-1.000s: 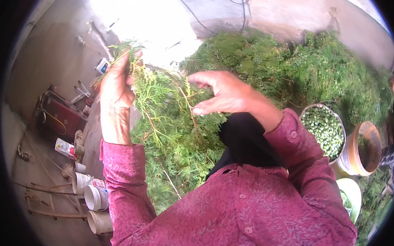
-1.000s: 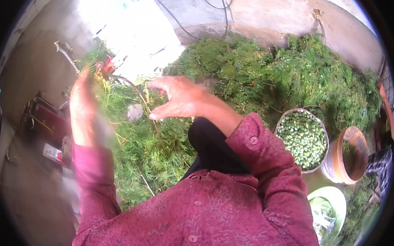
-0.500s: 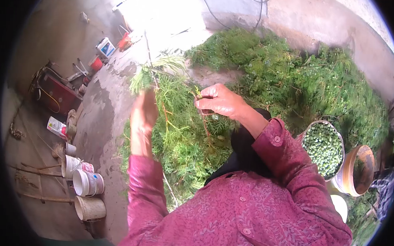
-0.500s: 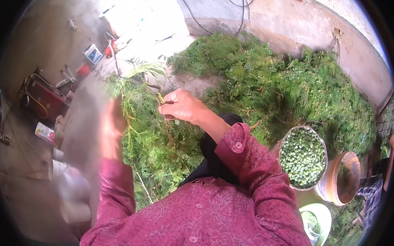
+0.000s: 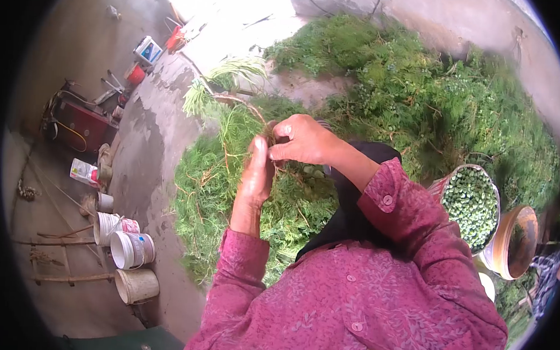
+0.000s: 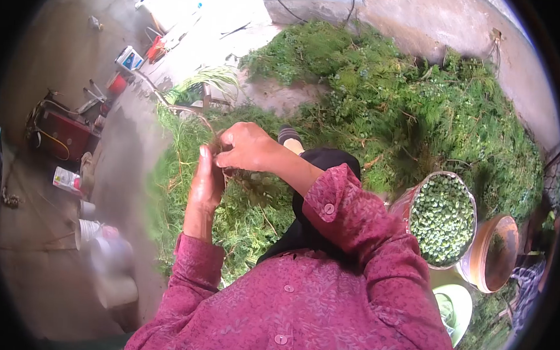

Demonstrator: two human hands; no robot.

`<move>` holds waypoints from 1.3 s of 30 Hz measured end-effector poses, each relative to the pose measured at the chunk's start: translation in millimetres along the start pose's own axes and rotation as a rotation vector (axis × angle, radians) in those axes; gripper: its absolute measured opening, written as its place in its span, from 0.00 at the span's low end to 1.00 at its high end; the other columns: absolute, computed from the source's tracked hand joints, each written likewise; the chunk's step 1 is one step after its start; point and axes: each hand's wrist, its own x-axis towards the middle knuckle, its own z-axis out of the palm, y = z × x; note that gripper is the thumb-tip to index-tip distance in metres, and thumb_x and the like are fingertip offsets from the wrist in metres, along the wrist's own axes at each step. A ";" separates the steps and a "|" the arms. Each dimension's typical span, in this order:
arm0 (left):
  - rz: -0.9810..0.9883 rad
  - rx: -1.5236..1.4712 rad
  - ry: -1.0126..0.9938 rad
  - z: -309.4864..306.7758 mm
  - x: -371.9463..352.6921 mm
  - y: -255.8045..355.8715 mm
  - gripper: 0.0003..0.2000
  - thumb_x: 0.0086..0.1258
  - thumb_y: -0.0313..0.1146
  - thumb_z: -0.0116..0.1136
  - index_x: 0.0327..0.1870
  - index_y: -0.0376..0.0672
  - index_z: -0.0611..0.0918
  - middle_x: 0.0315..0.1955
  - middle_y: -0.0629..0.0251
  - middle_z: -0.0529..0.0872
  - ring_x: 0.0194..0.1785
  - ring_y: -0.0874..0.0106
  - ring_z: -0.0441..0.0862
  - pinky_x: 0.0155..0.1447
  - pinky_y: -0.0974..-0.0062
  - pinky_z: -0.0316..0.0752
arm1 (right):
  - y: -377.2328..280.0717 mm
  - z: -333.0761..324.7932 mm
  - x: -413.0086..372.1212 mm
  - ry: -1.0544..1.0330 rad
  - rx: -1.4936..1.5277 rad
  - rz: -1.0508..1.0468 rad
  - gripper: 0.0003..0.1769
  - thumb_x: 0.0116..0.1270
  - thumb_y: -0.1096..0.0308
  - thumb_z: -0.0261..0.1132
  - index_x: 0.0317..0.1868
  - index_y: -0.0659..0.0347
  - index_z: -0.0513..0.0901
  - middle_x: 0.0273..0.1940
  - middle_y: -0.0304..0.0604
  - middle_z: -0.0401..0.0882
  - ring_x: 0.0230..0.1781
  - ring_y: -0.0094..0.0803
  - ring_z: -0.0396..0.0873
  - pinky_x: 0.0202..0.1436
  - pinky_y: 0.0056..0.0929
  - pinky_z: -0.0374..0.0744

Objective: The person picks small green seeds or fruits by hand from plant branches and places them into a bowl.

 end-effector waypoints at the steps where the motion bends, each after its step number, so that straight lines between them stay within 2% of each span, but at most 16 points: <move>1: -0.054 -0.071 0.022 7.8 5.9 2.3 0.31 0.60 0.52 0.56 0.55 0.34 0.70 0.47 0.58 0.75 0.48 0.69 0.73 0.53 0.69 0.67 | 3.4 1.9 -0.3 -0.012 -0.045 -0.056 0.20 0.42 0.56 0.64 0.30 0.66 0.80 0.27 0.55 0.77 0.29 0.45 0.77 0.36 0.34 0.75; 4: -0.218 -0.120 0.069 6.1 18.1 -2.8 0.22 0.65 0.44 0.52 0.51 0.34 0.73 0.44 0.59 0.78 0.47 0.70 0.73 0.49 0.73 0.68 | 12.7 1.1 -1.4 -0.035 -0.135 -0.213 0.20 0.43 0.56 0.64 0.32 0.66 0.80 0.27 0.53 0.78 0.30 0.44 0.78 0.36 0.33 0.75; 6: -0.185 -0.063 0.293 8.5 19.9 -2.4 0.20 0.65 0.44 0.53 0.47 0.35 0.75 0.41 0.60 0.79 0.45 0.72 0.74 0.48 0.74 0.69 | 15.3 -13.5 -8.6 -0.041 0.189 -0.113 0.20 0.49 0.59 0.64 0.37 0.67 0.80 0.29 0.49 0.80 0.29 0.36 0.79 0.35 0.31 0.75; 8: -0.160 -0.069 0.311 -6.1 23.2 -4.9 0.19 0.66 0.44 0.51 0.46 0.35 0.76 0.39 0.60 0.80 0.42 0.72 0.76 0.43 0.75 0.71 | 21.5 -31.3 -15.3 -0.022 0.499 0.059 0.18 0.58 0.62 0.62 0.43 0.67 0.78 0.31 0.42 0.80 0.31 0.24 0.77 0.35 0.22 0.75; 11: -0.174 -0.193 0.268 -9.7 22.1 2.6 0.21 0.69 0.47 0.44 0.47 0.36 0.75 0.37 0.59 0.80 0.33 0.70 0.77 0.35 0.75 0.73 | 27.2 -45.5 -19.0 0.097 0.688 0.187 0.16 0.59 0.67 0.61 0.47 0.66 0.76 0.33 0.40 0.79 0.33 0.23 0.77 0.37 0.20 0.75; 13: -0.149 -0.190 0.261 -11.6 24.4 2.0 0.20 0.70 0.45 0.43 0.48 0.36 0.73 0.38 0.59 0.79 0.33 0.70 0.77 0.35 0.74 0.73 | 32.3 -45.1 -20.1 0.120 0.745 0.147 0.12 0.58 0.70 0.62 0.42 0.66 0.78 0.31 0.38 0.79 0.31 0.22 0.76 0.37 0.20 0.75; 17: -0.091 -0.189 0.248 -7.6 29.2 2.0 0.19 0.71 0.44 0.41 0.47 0.35 0.72 0.39 0.58 0.78 0.32 0.71 0.75 0.36 0.74 0.73 | 30.2 -22.1 -21.6 0.048 0.475 -0.034 0.07 0.50 0.72 0.64 0.31 0.63 0.81 0.24 0.37 0.78 0.24 0.21 0.74 0.31 0.20 0.72; 18: -0.058 -0.178 0.220 -7.0 30.8 1.3 0.19 0.71 0.44 0.41 0.47 0.35 0.72 0.39 0.58 0.78 0.31 0.71 0.75 0.36 0.74 0.72 | 27.0 -18.9 -23.2 0.048 0.476 -0.034 0.07 0.50 0.72 0.64 0.31 0.63 0.81 0.24 0.37 0.78 0.24 0.21 0.74 0.31 0.20 0.72; 20: -0.065 -0.199 0.232 -0.5 32.5 1.9 0.19 0.70 0.46 0.43 0.45 0.36 0.74 0.35 0.60 0.79 0.31 0.72 0.75 0.35 0.76 0.72 | 20.5 -15.1 -26.6 0.047 0.135 -0.091 0.10 0.50 0.76 0.64 0.36 0.65 0.80 0.28 0.34 0.78 0.30 0.16 0.72 0.36 0.19 0.72; 22: -0.075 -0.222 0.246 6.3 33.0 1.8 0.19 0.69 0.47 0.44 0.43 0.37 0.76 0.31 0.63 0.80 0.30 0.73 0.75 0.34 0.78 0.71 | 24.5 -6.1 -24.2 0.082 0.157 -0.157 0.13 0.47 0.74 0.66 0.37 0.64 0.79 0.27 0.37 0.77 0.30 0.17 0.72 0.36 0.20 0.72; 24: -0.103 -0.208 0.340 11.6 34.3 1.9 0.20 0.68 0.48 0.45 0.43 0.37 0.76 0.31 0.63 0.79 0.31 0.74 0.75 0.35 0.77 0.70 | 22.5 -3.2 -25.6 0.140 -0.029 -0.340 0.13 0.49 0.72 0.65 0.37 0.64 0.78 0.28 0.41 0.78 0.30 0.21 0.73 0.36 0.22 0.72; 30: -0.048 0.097 0.371 18.9 31.2 8.8 0.23 0.68 0.51 0.44 0.44 0.38 0.78 0.30 0.63 0.79 0.33 0.75 0.75 0.36 0.76 0.69 | 23.5 -0.7 -28.4 0.060 0.122 -0.224 0.15 0.52 0.65 0.64 0.38 0.65 0.77 0.29 0.48 0.77 0.29 0.32 0.76 0.35 0.29 0.73; 32: -0.060 0.155 0.331 25.5 29.7 14.5 0.22 0.69 0.50 0.41 0.46 0.38 0.76 0.30 0.63 0.78 0.33 0.74 0.73 0.38 0.77 0.68 | 22.3 0.9 -27.8 0.046 0.033 -0.152 0.20 0.49 0.56 0.63 0.36 0.64 0.79 0.31 0.53 0.78 0.33 0.46 0.78 0.38 0.36 0.75; 33: -0.082 0.209 0.314 28.6 28.8 15.5 0.22 0.70 0.49 0.38 0.49 0.39 0.74 0.30 0.63 0.77 0.33 0.74 0.72 0.39 0.77 0.66 | 15.5 -1.1 -29.6 0.017 0.043 -0.128 0.21 0.48 0.55 0.63 0.35 0.65 0.79 0.30 0.54 0.78 0.33 0.46 0.78 0.38 0.37 0.75; 36: -0.056 0.144 0.312 31.3 31.3 10.9 0.22 0.70 0.50 0.37 0.47 0.39 0.75 0.26 0.65 0.75 0.30 0.76 0.71 0.33 0.79 0.66 | 15.6 8.2 -32.2 0.084 0.132 -0.117 0.18 0.45 0.58 0.64 0.31 0.65 0.78 0.26 0.53 0.77 0.29 0.47 0.78 0.35 0.37 0.75; 39: -0.020 0.082 0.348 33.0 32.2 6.9 0.24 0.69 0.53 0.39 0.43 0.40 0.79 0.24 0.66 0.77 0.27 0.77 0.72 0.33 0.80 0.68 | 15.3 8.9 -33.5 0.139 0.075 -0.211 0.14 0.44 0.64 0.63 0.28 0.65 0.76 0.25 0.52 0.77 0.28 0.46 0.78 0.32 0.36 0.75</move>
